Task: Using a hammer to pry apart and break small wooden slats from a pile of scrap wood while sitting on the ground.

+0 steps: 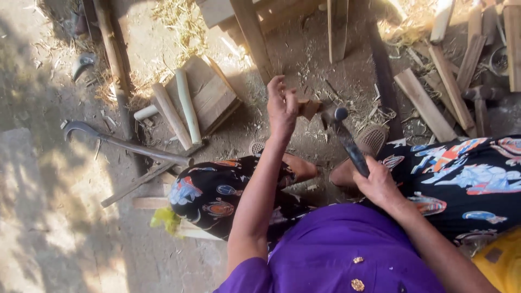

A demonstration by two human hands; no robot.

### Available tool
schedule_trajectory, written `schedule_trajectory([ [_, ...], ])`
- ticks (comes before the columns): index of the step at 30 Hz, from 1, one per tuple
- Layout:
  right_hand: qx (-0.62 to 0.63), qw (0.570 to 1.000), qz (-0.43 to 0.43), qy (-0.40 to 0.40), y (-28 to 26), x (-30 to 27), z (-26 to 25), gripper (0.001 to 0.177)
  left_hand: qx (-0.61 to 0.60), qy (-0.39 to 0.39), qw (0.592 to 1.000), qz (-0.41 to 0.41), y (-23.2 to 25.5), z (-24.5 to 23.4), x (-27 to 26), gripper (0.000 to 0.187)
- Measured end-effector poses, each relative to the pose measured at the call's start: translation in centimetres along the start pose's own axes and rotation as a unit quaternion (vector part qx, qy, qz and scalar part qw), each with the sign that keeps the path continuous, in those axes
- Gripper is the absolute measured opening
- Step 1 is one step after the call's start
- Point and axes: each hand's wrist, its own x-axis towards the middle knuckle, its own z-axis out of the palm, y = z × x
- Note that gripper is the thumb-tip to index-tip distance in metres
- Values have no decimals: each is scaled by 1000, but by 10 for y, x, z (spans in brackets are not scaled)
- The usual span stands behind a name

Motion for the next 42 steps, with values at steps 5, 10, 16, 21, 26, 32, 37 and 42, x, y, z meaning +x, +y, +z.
schedule_trajectory([
  [5,15,1000,-20,18,-63,-9,-16,22,10,-33,999,-25,5,-1,-12,44],
  [10,51,994,-70,65,-84,39,-14,22,11,-33,999,17,21,3,-6,47],
  [16,104,994,-40,-15,-67,28,6,18,-7,-70,997,23,43,7,-24,49],
  [21,310,943,93,-80,-107,-6,-38,10,-16,-100,994,-31,35,20,-27,36],
  [26,396,907,102,-100,-121,2,-42,14,-85,-34,993,-69,45,15,-16,28],
  [32,327,941,37,-74,-113,9,-45,19,-167,121,973,-106,47,-7,2,33],
  [37,178,982,-11,-63,-76,68,-1,17,-170,198,959,-110,26,-22,8,47],
  [42,-138,990,9,-6,-28,121,66,34,-192,87,966,-148,27,-18,-2,35],
])
